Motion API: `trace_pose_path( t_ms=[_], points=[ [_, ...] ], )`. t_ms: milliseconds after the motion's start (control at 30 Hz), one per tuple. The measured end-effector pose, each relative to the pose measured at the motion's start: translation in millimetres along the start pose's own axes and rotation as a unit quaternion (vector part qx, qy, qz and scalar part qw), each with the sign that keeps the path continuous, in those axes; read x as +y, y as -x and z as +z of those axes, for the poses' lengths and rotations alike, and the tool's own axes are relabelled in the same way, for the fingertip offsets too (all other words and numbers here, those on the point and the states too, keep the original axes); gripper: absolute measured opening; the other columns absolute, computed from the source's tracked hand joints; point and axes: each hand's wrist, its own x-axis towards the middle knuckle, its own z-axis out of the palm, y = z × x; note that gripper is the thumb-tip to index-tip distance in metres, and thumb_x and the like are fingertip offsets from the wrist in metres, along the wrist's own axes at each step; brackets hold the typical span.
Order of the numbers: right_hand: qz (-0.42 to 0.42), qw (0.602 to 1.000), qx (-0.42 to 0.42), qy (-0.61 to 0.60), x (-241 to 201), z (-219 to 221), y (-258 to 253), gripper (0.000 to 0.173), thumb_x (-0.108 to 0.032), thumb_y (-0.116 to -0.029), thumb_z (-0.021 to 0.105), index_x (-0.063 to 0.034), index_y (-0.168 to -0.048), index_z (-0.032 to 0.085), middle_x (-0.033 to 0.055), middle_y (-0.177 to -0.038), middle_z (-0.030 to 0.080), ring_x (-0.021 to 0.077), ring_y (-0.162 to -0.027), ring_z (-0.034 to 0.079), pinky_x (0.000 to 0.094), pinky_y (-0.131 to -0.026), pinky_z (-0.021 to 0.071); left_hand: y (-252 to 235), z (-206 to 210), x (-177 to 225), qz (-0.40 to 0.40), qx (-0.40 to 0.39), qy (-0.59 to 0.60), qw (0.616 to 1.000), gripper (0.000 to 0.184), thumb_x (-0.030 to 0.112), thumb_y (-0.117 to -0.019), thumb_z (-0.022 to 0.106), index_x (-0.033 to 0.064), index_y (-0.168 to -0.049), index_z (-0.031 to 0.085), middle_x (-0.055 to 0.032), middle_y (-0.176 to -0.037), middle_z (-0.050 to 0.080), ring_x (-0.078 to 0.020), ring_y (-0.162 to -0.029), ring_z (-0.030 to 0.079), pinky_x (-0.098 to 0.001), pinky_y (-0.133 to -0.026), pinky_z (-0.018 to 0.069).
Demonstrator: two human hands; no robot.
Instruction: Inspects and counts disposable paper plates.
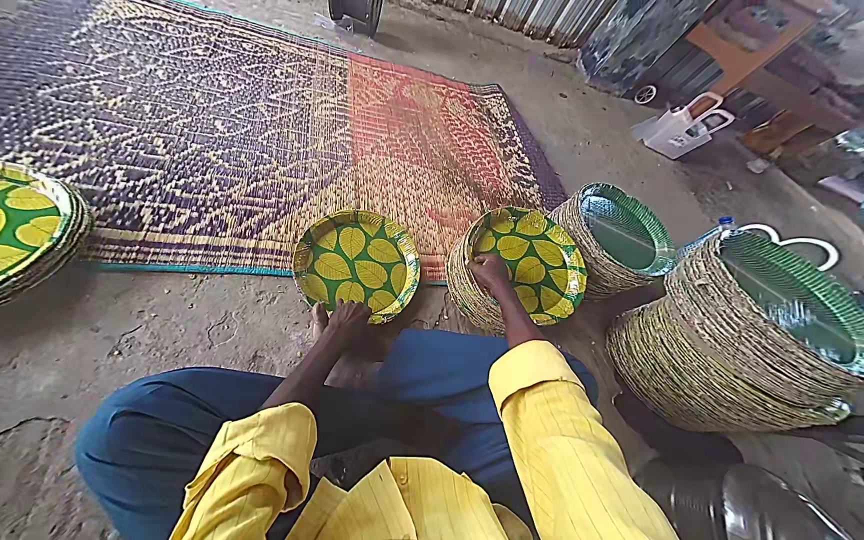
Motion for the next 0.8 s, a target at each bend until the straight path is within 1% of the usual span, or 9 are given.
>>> trace_pose_path(
  t_ms=[100,167,267,333,433,533,600,633,800],
  points=[
    [0.005,1.000,-0.011,0.015,-6.5,-3.6,3.3,0.031,-0.028,-0.0996,0.066,0.0015,-0.107,0.075,0.0256,-0.105,0.071,0.0417,-0.101,0.068,0.0623,-0.090,0.0502,-0.5,1.1,0.2,-0.002,-0.002,-0.007,1.000,0.043,0.035,-0.1033,0.055,0.0001,-0.127,0.065,-0.0259,-0.128,0.064,-0.0452,-0.124,0.059,-0.0645,-0.106,0.0394],
    [0.020,0.999,-0.011,0.040,-11.9,-6.4,6.1,0.033,-0.029,-0.1019,0.062,0.0022,-0.105,0.074,0.0259,-0.105,0.071,0.0416,-0.102,0.067,0.0620,-0.089,0.0497,-0.1,0.6,0.2,-0.001,-0.004,-0.012,1.000,0.043,0.035,-0.1033,0.055,0.0003,-0.128,0.064,-0.0260,-0.128,0.064,-0.0454,-0.124,0.059,-0.0647,-0.107,0.0395],
    [0.059,0.993,-0.010,0.106,-24.7,-9.4,20.9,0.040,-0.034,-0.1057,0.053,-0.0001,-0.115,0.072,0.0241,-0.118,0.070,0.0396,-0.115,0.066,0.0600,-0.097,0.0498,0.9,0.9,0.9,-0.004,-0.004,-0.013,1.000,0.043,0.035,-0.1034,0.055,0.0006,-0.128,0.064,-0.0255,-0.129,0.064,-0.0452,-0.124,0.058,-0.0640,-0.107,0.0397],
    [0.053,0.994,-0.006,0.092,-24.8,-7.7,21.9,0.038,-0.032,-0.1056,0.054,-0.0012,-0.117,0.072,0.0231,-0.120,0.070,0.0384,-0.117,0.066,0.0583,-0.099,0.0496,-0.1,1.4,0.0,-0.005,-0.003,-0.011,1.000,0.043,0.035,-0.1035,0.055,0.0011,-0.128,0.064,-0.0252,-0.130,0.064,-0.0449,-0.125,0.058,-0.0640,-0.107,0.0392],
    [0.008,0.997,-0.010,0.074,-22.4,-5.0,17.2,0.038,-0.030,-0.1072,0.050,0.0014,-0.116,0.071,0.0256,-0.117,0.070,0.0411,-0.114,0.066,0.0601,-0.097,0.0492,-0.1,1.2,2.2,-0.009,-0.005,-0.017,1.000,0.041,0.033,-0.1033,0.055,0.0000,-0.125,0.065,-0.0253,-0.129,0.063,-0.0448,-0.125,0.058,-0.0637,-0.107,0.0398],
    [0.011,0.990,-0.020,0.137,-31.5,0.4,22.9,0.045,-0.037,-0.1067,0.052,0.0023,-0.120,0.068,0.0251,-0.128,0.065,0.0401,-0.121,0.063,0.0579,-0.099,0.0497,0.1,0.1,4.4,-0.011,-0.005,-0.014,1.000,0.042,0.034,-0.1036,0.055,-0.0014,-0.125,0.065,-0.0261,-0.129,0.063,-0.0450,-0.125,0.058,-0.0634,-0.108,0.0394],
    [0.015,0.989,-0.023,0.148,-33.5,0.3,25.3,0.044,-0.036,-0.1058,0.054,0.0027,-0.122,0.067,0.0248,-0.130,0.064,0.0395,-0.122,0.063,0.0575,-0.100,0.0495,0.8,1.8,3.2,-0.006,0.004,-0.007,1.000,0.043,0.034,-0.1037,0.055,-0.0012,-0.125,0.065,-0.0262,-0.129,0.064,-0.0454,-0.125,0.058,-0.0634,-0.107,0.0395],
    [0.014,0.990,-0.027,0.141,-32.2,-1.3,25.6,0.042,-0.034,-0.1059,0.054,0.0025,-0.122,0.068,0.0248,-0.130,0.065,0.0394,-0.123,0.063,0.0578,-0.102,0.0485,2.0,1.7,3.1,-0.006,0.006,-0.004,1.000,0.043,0.034,-0.1038,0.055,-0.0011,-0.125,0.065,-0.0260,-0.129,0.064,-0.0454,-0.125,0.058,-0.0633,-0.108,0.0392],
    [-0.005,0.992,-0.046,0.119,-25.7,-7.2,24.7,0.040,-0.031,-0.1077,0.050,0.0026,-0.117,0.070,0.0259,-0.119,0.069,0.0407,-0.117,0.065,0.0597,-0.099,0.0487,3.1,0.8,3.4,-0.010,0.004,-0.004,1.000,0.042,0.035,-0.1035,0.056,-0.0005,-0.125,0.065,-0.0256,-0.128,0.064,-0.0446,-0.125,0.058,-0.0631,-0.107,0.0397]
  ],
)
